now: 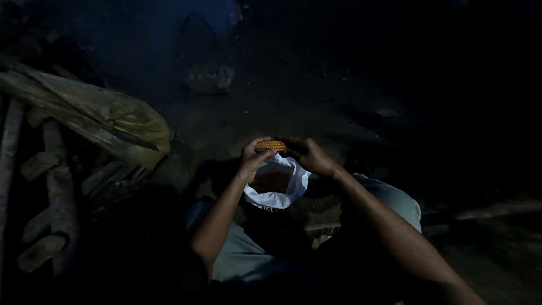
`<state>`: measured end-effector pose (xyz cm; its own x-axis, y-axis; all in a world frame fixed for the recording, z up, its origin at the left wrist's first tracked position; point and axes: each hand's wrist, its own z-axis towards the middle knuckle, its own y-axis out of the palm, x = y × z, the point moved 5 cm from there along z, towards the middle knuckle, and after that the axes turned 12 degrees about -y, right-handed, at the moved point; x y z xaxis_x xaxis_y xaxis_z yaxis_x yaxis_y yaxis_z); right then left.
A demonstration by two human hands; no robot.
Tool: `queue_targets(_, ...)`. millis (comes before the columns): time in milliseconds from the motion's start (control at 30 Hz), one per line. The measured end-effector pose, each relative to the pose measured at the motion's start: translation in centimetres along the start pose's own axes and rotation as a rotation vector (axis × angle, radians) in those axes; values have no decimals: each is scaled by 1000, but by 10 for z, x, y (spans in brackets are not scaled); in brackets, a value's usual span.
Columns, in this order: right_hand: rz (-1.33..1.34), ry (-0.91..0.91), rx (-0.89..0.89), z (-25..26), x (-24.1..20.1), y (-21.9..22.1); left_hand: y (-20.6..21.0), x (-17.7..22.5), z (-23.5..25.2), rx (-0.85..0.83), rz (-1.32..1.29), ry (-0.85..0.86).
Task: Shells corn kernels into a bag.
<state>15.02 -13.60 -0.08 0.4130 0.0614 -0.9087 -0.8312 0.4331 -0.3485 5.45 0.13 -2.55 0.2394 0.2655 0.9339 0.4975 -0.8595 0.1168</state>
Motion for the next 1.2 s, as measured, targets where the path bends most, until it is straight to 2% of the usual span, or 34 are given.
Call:
queue_targets(200, -30, 3, 5, 1, 3, 1, 0, -1, 1, 40, 55, 18)
queue_targets(433, -247, -86, -29, -2, -9, 13, 6, -7, -6, 128, 14, -104)
queue_targets(533, -275, -34, -55, -2, -14, 16, 8, -10, -11, 158, 88, -134)
queue_targets(767, -290, -13, -10, -4, -10, 16, 8, -17, -5, 109, 114, -177)
queue_targets(933, -237, 126, -50, -5, -9, 7, 5, -15, -4, 42, 258, -141)
queue_targets(1067, -154, 116, -19, -4, -1, 6, -10, -38, 13, 11, 272, -97)
queue_targets(1133, -123, 110, -24, -3, 1, 4, -9, -30, 7, -29, 267, -77)
queue_targets(1200, -87, 110, -22, -1, -2, 2, 4, -4, -9, -17, 231, -141)
